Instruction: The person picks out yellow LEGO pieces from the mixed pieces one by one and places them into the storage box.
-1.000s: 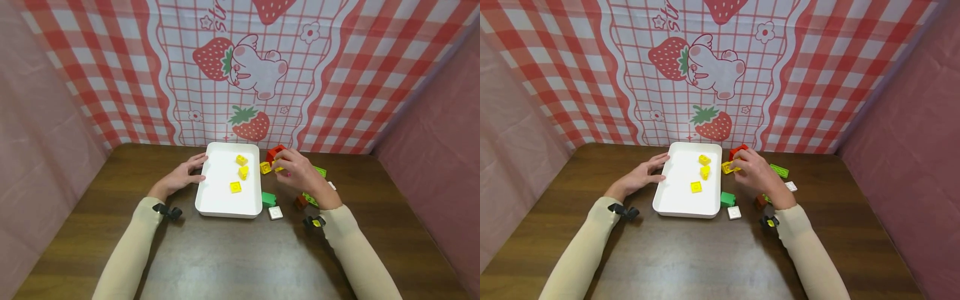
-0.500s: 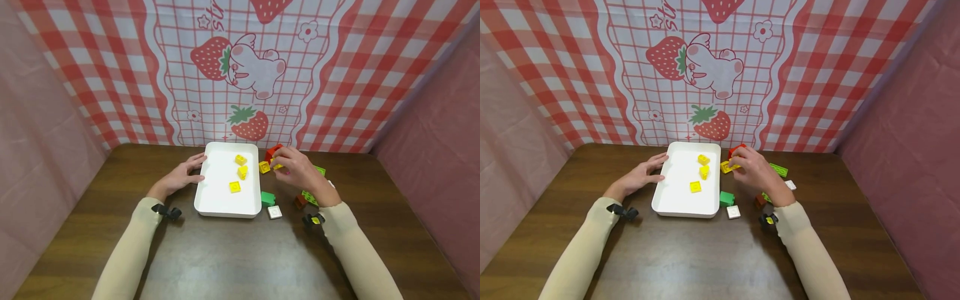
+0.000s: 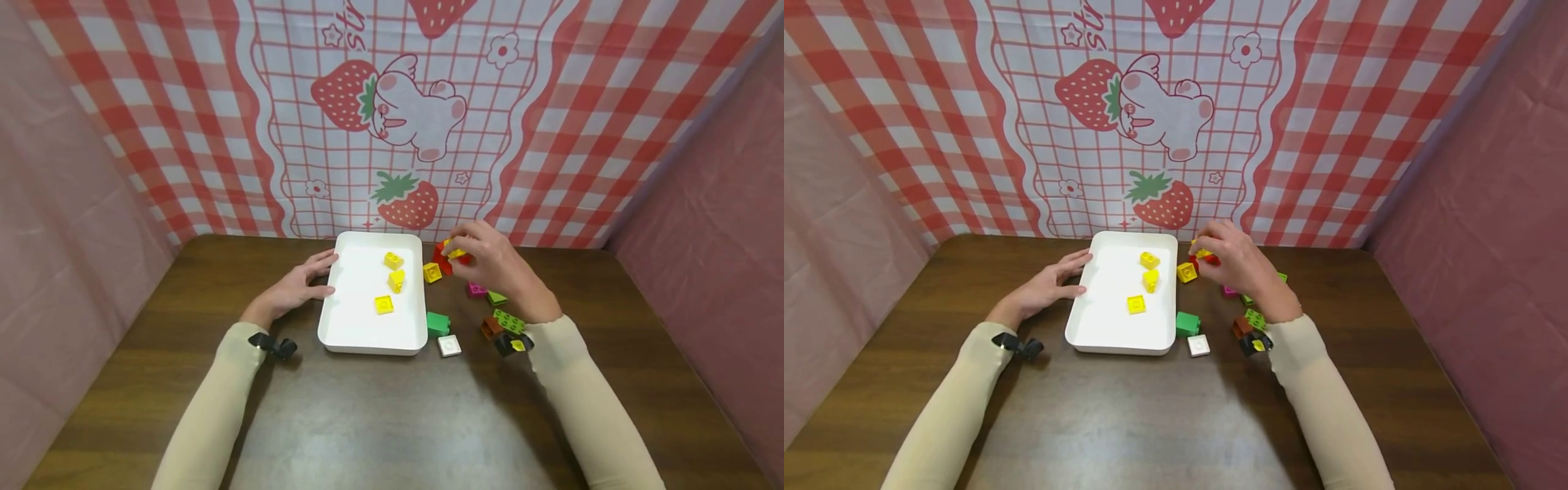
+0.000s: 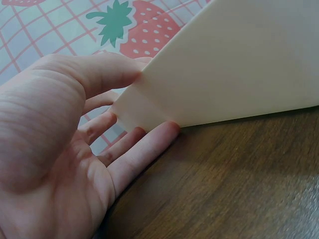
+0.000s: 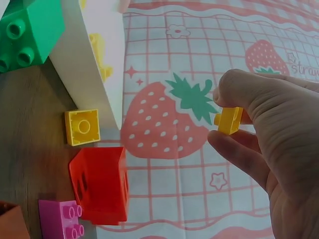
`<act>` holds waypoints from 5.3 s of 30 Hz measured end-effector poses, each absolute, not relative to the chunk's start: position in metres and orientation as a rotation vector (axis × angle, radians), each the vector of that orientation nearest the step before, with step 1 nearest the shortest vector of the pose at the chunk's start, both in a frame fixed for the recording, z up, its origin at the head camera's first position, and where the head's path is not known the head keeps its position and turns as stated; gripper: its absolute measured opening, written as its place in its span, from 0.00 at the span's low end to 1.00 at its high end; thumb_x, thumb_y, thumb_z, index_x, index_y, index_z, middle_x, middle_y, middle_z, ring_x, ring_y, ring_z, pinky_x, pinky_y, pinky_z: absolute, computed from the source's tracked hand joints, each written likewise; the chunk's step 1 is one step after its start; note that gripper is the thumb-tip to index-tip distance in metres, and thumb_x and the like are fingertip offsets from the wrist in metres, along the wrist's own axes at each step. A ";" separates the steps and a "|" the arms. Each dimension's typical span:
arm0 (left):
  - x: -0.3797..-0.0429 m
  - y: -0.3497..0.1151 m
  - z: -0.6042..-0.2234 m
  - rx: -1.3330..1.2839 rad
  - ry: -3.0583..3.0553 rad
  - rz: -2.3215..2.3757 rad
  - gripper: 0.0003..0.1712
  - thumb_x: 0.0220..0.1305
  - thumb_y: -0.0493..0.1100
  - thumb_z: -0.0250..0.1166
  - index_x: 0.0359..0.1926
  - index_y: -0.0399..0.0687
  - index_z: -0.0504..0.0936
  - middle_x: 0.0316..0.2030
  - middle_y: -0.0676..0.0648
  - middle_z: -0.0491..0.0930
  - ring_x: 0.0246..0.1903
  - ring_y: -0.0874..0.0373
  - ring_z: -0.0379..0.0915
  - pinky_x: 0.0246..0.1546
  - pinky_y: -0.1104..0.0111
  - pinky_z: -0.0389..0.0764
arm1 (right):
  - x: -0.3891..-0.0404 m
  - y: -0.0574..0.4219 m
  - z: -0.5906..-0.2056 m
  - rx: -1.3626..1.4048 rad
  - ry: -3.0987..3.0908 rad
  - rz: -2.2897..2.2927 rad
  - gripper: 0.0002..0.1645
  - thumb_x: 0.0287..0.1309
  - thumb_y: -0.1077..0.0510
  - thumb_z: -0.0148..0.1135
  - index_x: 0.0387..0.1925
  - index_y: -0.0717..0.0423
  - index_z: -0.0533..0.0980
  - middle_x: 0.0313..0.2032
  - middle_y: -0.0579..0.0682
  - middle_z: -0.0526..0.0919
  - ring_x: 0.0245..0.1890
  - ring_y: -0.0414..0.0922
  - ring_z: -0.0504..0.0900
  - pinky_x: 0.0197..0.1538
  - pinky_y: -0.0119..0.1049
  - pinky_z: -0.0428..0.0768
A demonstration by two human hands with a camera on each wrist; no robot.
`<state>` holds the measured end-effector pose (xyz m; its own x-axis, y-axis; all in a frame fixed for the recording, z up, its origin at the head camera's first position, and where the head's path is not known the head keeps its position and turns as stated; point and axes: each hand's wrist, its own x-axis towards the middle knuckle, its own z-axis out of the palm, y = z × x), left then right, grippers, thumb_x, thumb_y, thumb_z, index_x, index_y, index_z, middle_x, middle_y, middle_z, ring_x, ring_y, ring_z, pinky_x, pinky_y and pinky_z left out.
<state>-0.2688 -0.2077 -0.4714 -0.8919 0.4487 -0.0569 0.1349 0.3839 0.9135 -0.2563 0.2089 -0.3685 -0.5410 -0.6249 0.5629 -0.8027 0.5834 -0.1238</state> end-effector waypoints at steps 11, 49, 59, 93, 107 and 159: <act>-0.270 -0.208 -0.472 0.523 2.352 1.513 0.49 0.80 0.40 0.71 0.91 0.43 0.55 0.94 0.39 0.43 0.90 0.31 0.50 0.88 0.34 0.57 | -0.259 0.204 -0.374 1.136 -2.397 0.558 0.13 0.58 0.67 0.84 0.45 0.57 0.92 0.52 0.59 0.90 0.53 0.55 0.87 0.59 0.56 0.94; -0.270 -0.208 -0.473 0.518 2.341 1.523 0.49 0.80 0.40 0.71 0.91 0.42 0.55 0.93 0.39 0.43 0.89 0.30 0.51 0.87 0.34 0.59 | -0.275 0.144 -0.380 1.224 -2.560 0.569 0.09 0.64 0.63 0.81 0.46 0.55 0.92 0.53 0.56 0.89 0.52 0.52 0.84 0.58 0.46 0.94; -0.270 -0.207 -0.473 0.514 2.332 1.535 0.49 0.80 0.39 0.70 0.91 0.42 0.55 0.94 0.40 0.43 0.89 0.31 0.52 0.88 0.35 0.58 | -0.274 0.130 -0.374 1.230 -2.583 0.559 0.09 0.65 0.63 0.81 0.47 0.54 0.92 0.54 0.55 0.89 0.53 0.52 0.84 0.58 0.45 0.93; -0.272 -0.208 -0.472 0.478 2.325 1.529 0.49 0.80 0.41 0.71 0.91 0.46 0.56 0.94 0.44 0.43 0.89 0.33 0.52 0.89 0.35 0.56 | -0.281 0.087 -0.352 1.315 -2.728 0.441 0.09 0.70 0.62 0.77 0.49 0.53 0.91 0.57 0.55 0.88 0.56 0.54 0.83 0.62 0.46 0.90; -0.271 -0.208 -0.472 0.472 2.329 1.518 0.49 0.80 0.42 0.71 0.91 0.47 0.56 0.94 0.44 0.43 0.89 0.33 0.52 0.89 0.35 0.56 | -0.288 0.075 -0.368 1.297 -2.997 0.367 0.12 0.71 0.60 0.78 0.53 0.53 0.92 0.57 0.54 0.85 0.55 0.52 0.81 0.65 0.46 0.87; -0.269 -0.207 -0.471 0.511 2.329 1.537 0.48 0.80 0.38 0.70 0.91 0.42 0.55 0.94 0.40 0.42 0.89 0.31 0.52 0.88 0.35 0.57 | -0.294 0.068 -0.410 1.297 -3.273 0.193 0.03 0.75 0.58 0.75 0.41 0.45 0.90 0.54 0.52 0.84 0.52 0.50 0.79 0.67 0.46 0.85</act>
<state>-0.2692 -0.2071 -0.4711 -0.8905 0.4516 -0.0557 0.1262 0.3628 0.9233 -0.2936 0.0675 -0.4099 -0.6664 -0.6784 -0.3095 -0.6373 0.7336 -0.2360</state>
